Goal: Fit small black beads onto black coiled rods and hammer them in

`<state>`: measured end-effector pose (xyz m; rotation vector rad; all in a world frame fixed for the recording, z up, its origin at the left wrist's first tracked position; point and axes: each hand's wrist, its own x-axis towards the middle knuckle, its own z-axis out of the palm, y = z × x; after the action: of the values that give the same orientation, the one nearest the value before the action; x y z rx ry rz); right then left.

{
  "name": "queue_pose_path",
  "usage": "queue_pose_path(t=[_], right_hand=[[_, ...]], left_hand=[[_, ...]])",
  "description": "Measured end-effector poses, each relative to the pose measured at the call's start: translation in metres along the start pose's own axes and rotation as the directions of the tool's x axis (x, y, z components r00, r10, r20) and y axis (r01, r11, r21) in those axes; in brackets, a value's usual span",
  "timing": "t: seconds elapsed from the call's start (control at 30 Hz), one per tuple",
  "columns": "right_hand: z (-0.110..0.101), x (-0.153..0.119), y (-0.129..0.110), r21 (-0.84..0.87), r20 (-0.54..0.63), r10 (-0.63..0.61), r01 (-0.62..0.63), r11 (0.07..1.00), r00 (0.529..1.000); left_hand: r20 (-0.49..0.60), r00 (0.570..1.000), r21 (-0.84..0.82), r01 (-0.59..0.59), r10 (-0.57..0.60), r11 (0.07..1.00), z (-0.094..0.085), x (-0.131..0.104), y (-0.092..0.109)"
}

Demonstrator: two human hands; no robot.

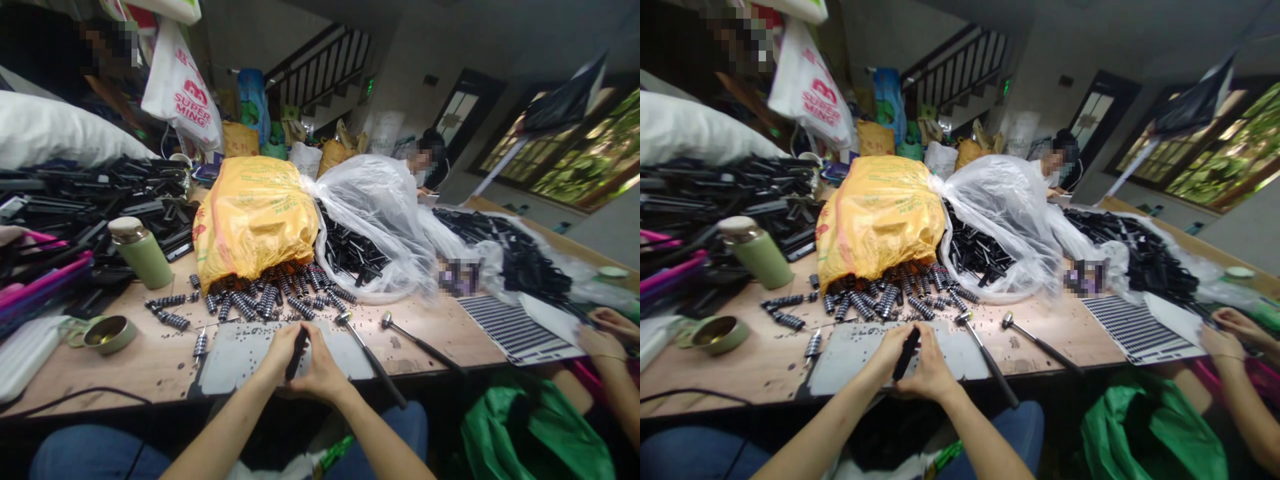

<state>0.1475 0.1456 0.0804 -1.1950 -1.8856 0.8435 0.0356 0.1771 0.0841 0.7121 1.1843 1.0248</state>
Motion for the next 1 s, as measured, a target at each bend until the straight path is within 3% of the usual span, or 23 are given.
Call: queue_pose_path(t=[0.07,0.13,0.2,0.3,0.4,0.47,0.53,0.57,0.63,0.7,0.8,0.87,1.0], right_hand=[[0.003,-0.006,0.016,-0.107,-0.091,0.044,-0.054,0.993,0.995],[0.007,-0.014,0.033,-0.188,-0.156,0.081,-0.11,0.976,0.984],[0.01,-0.022,0.046,-0.25,-0.18,0.105,-0.149,0.957,0.978],[0.005,-0.031,0.055,-0.317,-0.152,0.11,-0.154,0.936,0.982],[-0.019,-0.038,0.058,-0.408,-0.18,0.095,-0.163,0.898,0.979],[-0.041,-0.041,0.063,-0.513,-0.335,0.155,-0.318,0.797,0.929],[-0.061,-0.044,0.071,-0.588,-0.49,0.235,-0.517,0.622,0.84],[-0.069,-0.045,0.075,-0.612,-0.528,0.264,-0.578,0.54,0.807],[-0.078,-0.048,0.08,-0.647,-0.529,0.308,-0.611,0.457,0.791],[-0.08,-0.053,0.077,-0.627,-0.482,0.345,-0.592,0.507,0.806],[-0.074,-0.063,0.053,-0.454,-0.357,0.385,-0.519,0.724,0.851],[-0.069,-0.069,0.031,-0.336,-0.314,0.361,-0.459,0.823,0.878],[-0.062,-0.077,-0.006,-0.283,-0.358,0.304,-0.413,0.866,0.883]], left_hand=[[0.051,0.975,0.289,-0.222,0.217,0.931,0.003,-0.004,-0.012],[0.195,0.901,0.627,-0.418,0.387,0.657,0.008,-0.008,-0.027],[0.307,0.866,0.797,-0.46,0.394,0.39,0.011,-0.01,-0.041],[0.401,0.849,0.863,-0.476,0.344,0.17,0.012,-0.005,-0.053],[0.532,0.771,0.815,-0.578,0.349,0.034,0.001,0.007,-0.052],[0.593,0.716,0.781,-0.622,0.367,-0.048,-0.009,0.012,-0.048],[0.617,0.684,0.773,-0.619,0.389,-0.137,-0.018,0.014,-0.043],[0.624,0.671,0.771,-0.611,0.4,-0.179,-0.021,0.014,-0.042],[0.641,0.645,0.761,-0.602,0.416,-0.24,-0.024,0.012,-0.04],[0.652,0.626,0.753,-0.599,0.428,-0.272,-0.024,0.009,-0.04],[0.647,0.613,0.757,-0.584,0.453,-0.292,-0.023,0.007,-0.043],[0.639,0.611,0.765,-0.571,0.468,-0.299,-0.022,0.006,-0.045],[0.635,0.625,0.77,-0.562,0.455,-0.302,-0.022,0.006,-0.046]])
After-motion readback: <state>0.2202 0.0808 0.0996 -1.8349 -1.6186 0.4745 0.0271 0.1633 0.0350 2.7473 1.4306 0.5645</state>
